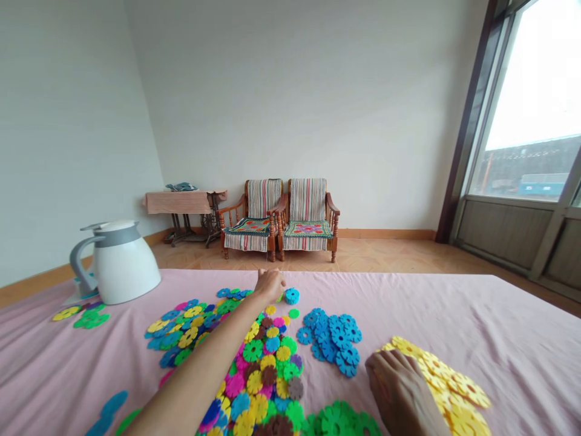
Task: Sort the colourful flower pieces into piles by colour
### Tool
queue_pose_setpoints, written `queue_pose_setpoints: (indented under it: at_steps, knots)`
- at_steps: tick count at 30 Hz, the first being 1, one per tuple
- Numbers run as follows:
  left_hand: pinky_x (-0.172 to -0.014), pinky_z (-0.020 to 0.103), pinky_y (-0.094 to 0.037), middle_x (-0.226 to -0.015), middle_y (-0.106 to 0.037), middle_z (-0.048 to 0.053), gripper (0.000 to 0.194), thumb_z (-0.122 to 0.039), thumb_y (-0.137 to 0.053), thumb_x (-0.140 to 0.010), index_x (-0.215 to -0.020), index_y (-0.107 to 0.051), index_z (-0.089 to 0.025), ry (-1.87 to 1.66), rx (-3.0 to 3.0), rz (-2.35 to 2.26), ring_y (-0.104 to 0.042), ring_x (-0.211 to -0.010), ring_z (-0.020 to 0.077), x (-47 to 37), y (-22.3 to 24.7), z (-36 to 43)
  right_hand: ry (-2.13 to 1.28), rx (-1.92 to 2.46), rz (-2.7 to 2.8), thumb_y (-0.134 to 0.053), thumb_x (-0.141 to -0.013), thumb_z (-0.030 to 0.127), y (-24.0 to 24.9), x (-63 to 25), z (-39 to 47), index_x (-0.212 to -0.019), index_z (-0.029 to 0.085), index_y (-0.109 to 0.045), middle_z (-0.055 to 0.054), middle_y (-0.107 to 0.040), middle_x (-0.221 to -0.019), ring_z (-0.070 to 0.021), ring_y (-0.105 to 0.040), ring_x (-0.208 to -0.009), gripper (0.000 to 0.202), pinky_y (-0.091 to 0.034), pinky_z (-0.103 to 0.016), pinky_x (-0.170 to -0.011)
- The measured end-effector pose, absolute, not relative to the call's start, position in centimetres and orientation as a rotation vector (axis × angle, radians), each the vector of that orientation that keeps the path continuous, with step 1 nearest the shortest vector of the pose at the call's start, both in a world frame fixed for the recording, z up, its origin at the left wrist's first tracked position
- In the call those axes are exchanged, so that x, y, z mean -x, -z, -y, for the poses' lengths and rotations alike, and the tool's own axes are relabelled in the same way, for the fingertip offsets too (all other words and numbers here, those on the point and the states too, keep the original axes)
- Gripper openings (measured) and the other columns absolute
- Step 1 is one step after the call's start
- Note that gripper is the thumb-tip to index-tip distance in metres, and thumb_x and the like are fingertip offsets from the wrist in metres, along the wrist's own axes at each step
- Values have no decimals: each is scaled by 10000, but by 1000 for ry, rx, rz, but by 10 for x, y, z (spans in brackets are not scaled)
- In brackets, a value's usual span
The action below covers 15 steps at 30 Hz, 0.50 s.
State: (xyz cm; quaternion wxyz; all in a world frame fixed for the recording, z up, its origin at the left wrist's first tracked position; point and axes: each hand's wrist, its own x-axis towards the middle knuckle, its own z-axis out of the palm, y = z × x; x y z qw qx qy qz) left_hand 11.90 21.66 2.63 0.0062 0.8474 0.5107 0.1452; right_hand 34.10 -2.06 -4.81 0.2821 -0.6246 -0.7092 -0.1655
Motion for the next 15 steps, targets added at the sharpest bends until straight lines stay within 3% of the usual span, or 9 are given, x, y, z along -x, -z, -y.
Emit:
queue_pose_setpoints:
  at_steps: [3, 8, 15]
  knots:
    - [-920, 410, -327, -918, -628, 38, 71, -208, -604, -767, -802, -658, -177, -363, -2663, -1589, -554, -948, 205, -122, -25, -218, 458, 1660, 1921, -449, -841, 209, 48, -343, 20, -696, 240, -524, 13, -576, -672, -154, -511, -644, 167, -326, -278, -622]
    - [-821, 412, -467, -1086, -567, 71, 280, -325, -510, -874, -1078, -540, -135, -242, -2682, -1556, -562, -953, 197, -124, -21, -224, 452, 1652, 1922, -444, -847, 199, 49, -342, 18, -710, 240, -523, 14, -577, -679, -153, -520, -660, 164, -328, -281, -633]
    - [-799, 394, -484, -1046, -585, 61, 254, -308, -517, -872, -1052, -557, -134, -187, -2674, -1537, -579, -911, 187, -126, -16, -230, 474, 1658, 1926, -440, -847, 194, 49, -343, 18, -698, 239, -516, 11, -577, -674, -155, -519, -655, 172, -331, -284, -633]
